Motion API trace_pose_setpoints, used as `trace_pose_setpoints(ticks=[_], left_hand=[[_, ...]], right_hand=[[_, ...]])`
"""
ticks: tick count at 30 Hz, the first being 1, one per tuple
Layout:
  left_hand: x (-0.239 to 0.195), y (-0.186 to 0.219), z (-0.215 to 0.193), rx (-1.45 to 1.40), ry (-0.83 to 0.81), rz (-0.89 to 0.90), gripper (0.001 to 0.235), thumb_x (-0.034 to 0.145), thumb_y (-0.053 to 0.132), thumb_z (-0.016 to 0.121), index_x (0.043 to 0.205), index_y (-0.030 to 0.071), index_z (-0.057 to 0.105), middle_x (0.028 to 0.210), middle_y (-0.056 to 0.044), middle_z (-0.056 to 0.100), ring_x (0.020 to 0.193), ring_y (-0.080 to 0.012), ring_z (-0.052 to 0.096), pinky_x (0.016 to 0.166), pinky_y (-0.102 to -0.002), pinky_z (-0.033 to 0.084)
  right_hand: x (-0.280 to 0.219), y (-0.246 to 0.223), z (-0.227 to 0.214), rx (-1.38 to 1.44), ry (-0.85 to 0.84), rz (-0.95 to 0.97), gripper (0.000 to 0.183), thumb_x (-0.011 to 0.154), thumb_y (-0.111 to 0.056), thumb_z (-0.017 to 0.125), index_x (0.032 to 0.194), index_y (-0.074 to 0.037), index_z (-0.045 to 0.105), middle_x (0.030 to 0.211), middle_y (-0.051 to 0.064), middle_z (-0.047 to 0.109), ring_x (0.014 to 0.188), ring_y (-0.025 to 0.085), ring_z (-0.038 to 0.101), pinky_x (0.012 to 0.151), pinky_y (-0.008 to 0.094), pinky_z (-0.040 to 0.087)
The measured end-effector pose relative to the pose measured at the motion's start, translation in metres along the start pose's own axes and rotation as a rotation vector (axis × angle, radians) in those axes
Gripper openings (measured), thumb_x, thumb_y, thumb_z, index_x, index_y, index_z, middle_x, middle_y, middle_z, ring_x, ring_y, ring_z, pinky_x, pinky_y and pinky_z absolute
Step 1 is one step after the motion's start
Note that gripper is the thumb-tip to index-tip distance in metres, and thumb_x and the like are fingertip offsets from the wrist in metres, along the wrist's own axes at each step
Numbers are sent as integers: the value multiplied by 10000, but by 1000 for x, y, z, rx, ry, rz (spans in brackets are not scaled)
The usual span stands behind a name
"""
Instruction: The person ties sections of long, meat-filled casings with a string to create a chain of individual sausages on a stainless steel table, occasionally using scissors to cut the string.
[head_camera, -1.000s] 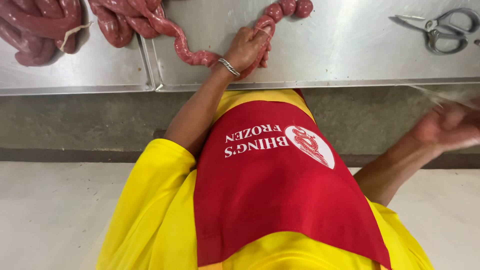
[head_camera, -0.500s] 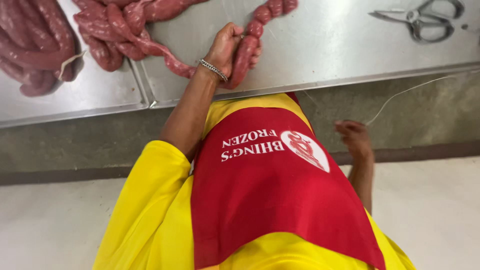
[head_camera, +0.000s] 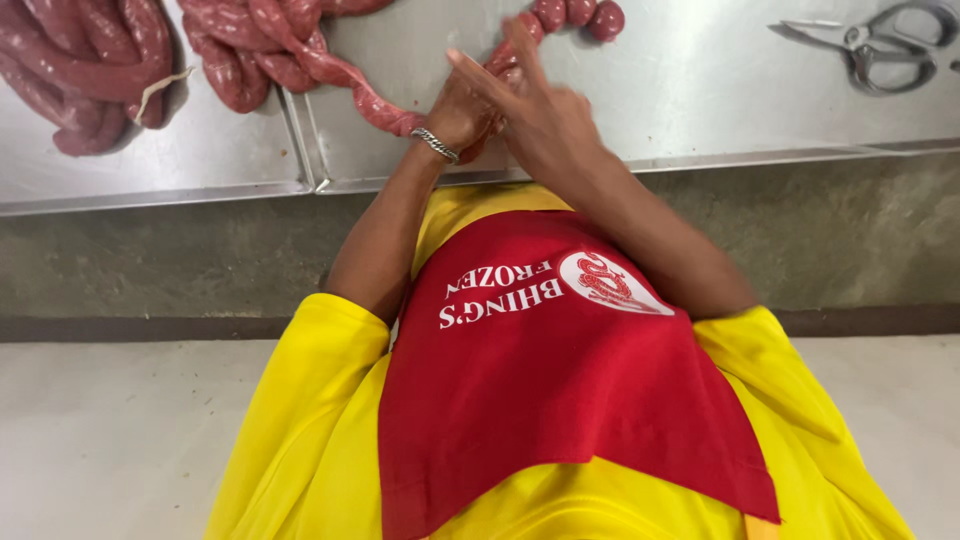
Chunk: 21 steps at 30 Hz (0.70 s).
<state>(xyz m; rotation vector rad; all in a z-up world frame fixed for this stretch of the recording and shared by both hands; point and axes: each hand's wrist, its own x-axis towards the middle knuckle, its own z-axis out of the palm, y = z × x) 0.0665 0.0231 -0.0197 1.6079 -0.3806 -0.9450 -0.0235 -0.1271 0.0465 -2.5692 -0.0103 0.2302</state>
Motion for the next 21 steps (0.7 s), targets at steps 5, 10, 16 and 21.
trace_pose_setpoints(ticks=[5,10,16,21], left_hand=[[-7,6,16,-95,33,-176,445,1039,367,589,794,1,653,625,-52,636,502,-131,625,465,-295,543],[6,-1,33,-83,-16,-145,474,1056,356,524,783,-14,641,638,-53,656,519,-128,680,484,-281,585],[18,-2,1,-514,-284,-351,335,1032,262,538,946,-34,671,841,-108,703,688,-188,704,671,-329,607],[40,-3,-5,-966,-381,-583,312,955,309,479,925,14,576,776,-80,608,600,-190,564,597,-367,533]], right_hand=[[-95,44,-53,433,22,31,208,957,94,642,1100,-21,740,1600,157,561,1354,310,653,1035,385,602],[-231,121,-105,1295,642,189,109,1104,-90,598,1158,-63,688,1173,88,656,887,126,602,690,244,465],[-263,103,-45,659,-398,644,158,922,-179,682,1017,-54,700,849,30,715,730,48,597,588,215,476],[-296,154,5,1135,177,896,197,988,-210,737,874,-80,642,744,0,590,636,71,455,521,249,349]])
